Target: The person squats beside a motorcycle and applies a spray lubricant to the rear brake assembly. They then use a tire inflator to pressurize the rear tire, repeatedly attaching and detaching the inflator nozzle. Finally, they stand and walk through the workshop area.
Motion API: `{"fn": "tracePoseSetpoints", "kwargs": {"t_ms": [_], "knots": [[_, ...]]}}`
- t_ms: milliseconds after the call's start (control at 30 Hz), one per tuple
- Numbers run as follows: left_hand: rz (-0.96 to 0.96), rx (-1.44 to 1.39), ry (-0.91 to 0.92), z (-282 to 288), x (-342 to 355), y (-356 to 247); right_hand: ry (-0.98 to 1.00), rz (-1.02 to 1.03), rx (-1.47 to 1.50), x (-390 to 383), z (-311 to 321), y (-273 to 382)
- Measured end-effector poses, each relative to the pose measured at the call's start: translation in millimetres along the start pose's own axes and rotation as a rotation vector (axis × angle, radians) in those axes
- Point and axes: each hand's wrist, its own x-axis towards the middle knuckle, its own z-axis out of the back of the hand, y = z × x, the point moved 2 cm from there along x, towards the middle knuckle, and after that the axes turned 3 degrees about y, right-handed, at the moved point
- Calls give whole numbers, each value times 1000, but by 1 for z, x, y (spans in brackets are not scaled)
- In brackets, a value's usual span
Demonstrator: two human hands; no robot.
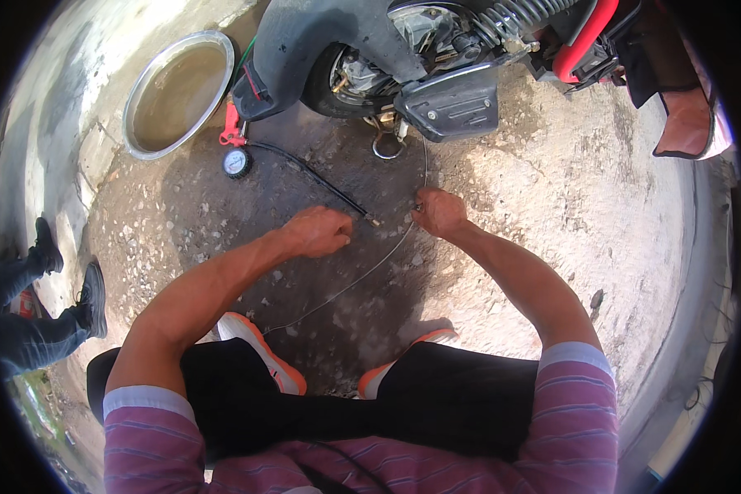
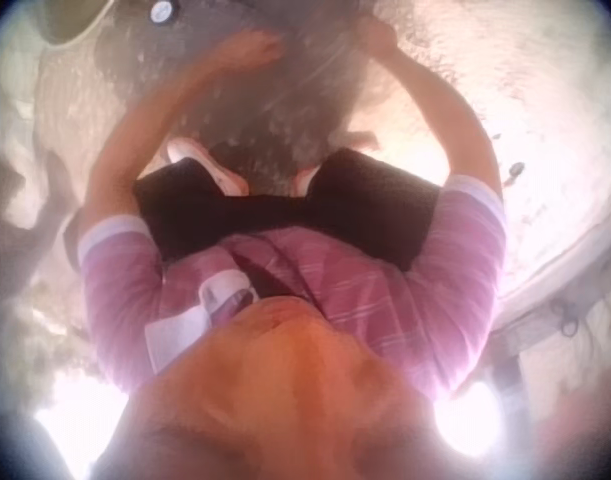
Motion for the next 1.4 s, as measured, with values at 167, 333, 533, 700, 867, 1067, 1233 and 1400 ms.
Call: {"fn": "tracePoseSetpoints", "kwargs": {"t_ms": [167, 333, 533, 700, 867, 1067, 1233, 1400], "knots": [[49, -63, -49, 5, -2, -3, 103, -54, -138, 6, -8, -2], [-2, -61, -60, 4, 4, 0, 122, -73, -108, 6, -11, -18], [-61, -130, -172, 8, 1, 12, 115, -113, -33, 8, 5, -8], [214, -807, -192, 30, 3, 9, 201, -206, 1012, 18, -1, 33], [79, -1270, -189, 51, 9, 4, 236, -190, 1327, 25, 40, 97], [145, -1422, -346, 65, -16, 11, 338, -151, 1524, 38, 55, 136], [96, -1567, -247, 67, -23, 27, 392, -105, 1593, 47, 54, 147], [60, -1518, -165, 74, -34, 53, 409, -68, 1654, 59, 48, 163]]}}
